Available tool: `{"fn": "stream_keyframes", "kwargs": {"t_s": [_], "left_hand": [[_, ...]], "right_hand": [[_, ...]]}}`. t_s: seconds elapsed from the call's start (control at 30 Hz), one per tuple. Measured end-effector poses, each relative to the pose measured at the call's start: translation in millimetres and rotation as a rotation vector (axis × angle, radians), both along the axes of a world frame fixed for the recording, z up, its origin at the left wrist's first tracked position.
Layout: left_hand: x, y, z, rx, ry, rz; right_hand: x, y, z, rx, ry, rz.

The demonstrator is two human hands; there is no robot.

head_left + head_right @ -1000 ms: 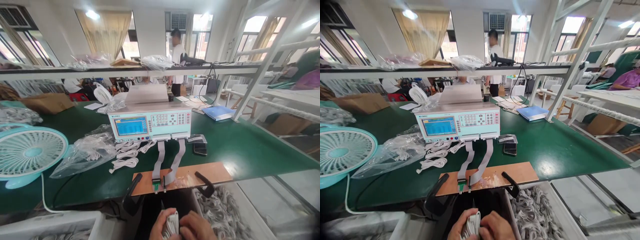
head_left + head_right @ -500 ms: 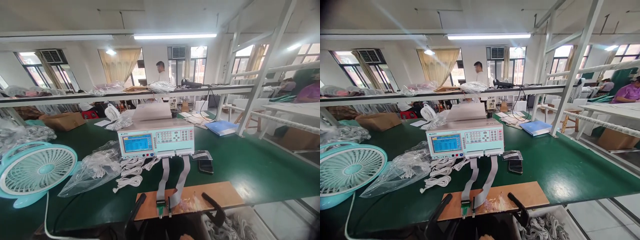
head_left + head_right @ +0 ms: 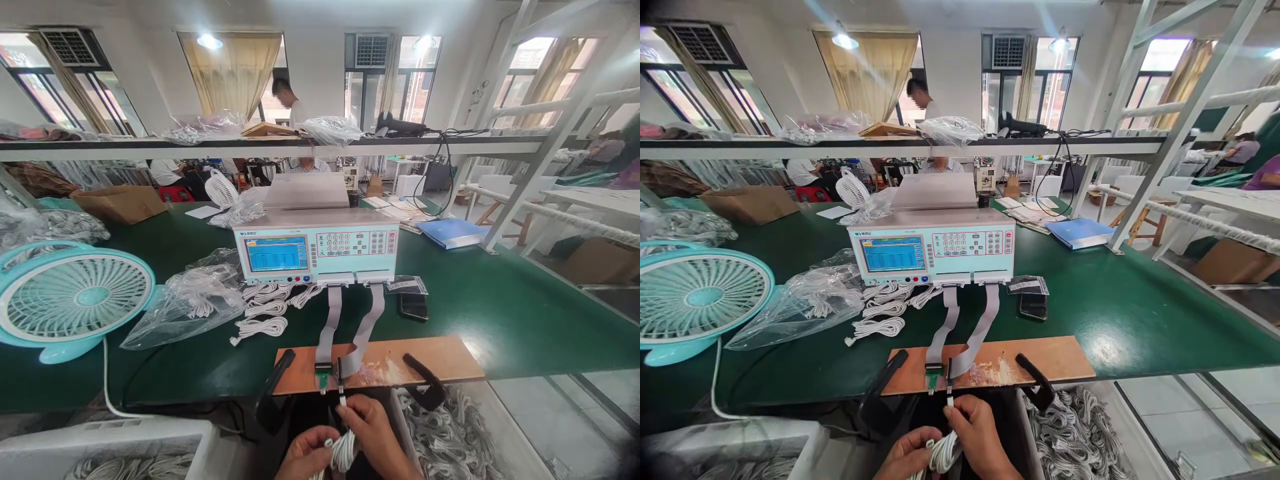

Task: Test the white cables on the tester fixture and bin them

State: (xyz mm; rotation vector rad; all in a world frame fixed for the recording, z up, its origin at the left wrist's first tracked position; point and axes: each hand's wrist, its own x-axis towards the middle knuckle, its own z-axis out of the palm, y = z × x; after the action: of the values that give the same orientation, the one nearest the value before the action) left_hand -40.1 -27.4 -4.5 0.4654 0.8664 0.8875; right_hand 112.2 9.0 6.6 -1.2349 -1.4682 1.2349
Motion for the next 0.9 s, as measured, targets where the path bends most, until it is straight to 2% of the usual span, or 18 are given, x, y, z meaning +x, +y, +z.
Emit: {"fn": "stream_keyframes", "kwargs": {"t_s": [0.1,0.17,0.33,0.5,0.7,0.9], "left_hand": [[5,5,-7.1,-0.087,-0.016,0.133],[6,8,-8.7,-0.113,-0.037,0.166],[0,11,-4.6,-0.108,-0.116,0.086],[-6,12,5.6,-0.068,-0.053,0.025],[-4,17,13.6,-0.126,-0.173,0.030],[6,18,8.2,-0.238,-0.247,0.112]], "right_hand": [[-2,5,-5.0,-0.053,0.068,0.001],[-4,6,-5.7,-0.080,0.093,0.006],[-6,6,4.4,-0.200,0.188,0.014],[-9,9,10.5,-0.331,0.272,-0.020],[-12,10,7.6,-0.389,0.376,-0.051],[-13,7,3.3,-0.395,0.440,-0.064]]}}
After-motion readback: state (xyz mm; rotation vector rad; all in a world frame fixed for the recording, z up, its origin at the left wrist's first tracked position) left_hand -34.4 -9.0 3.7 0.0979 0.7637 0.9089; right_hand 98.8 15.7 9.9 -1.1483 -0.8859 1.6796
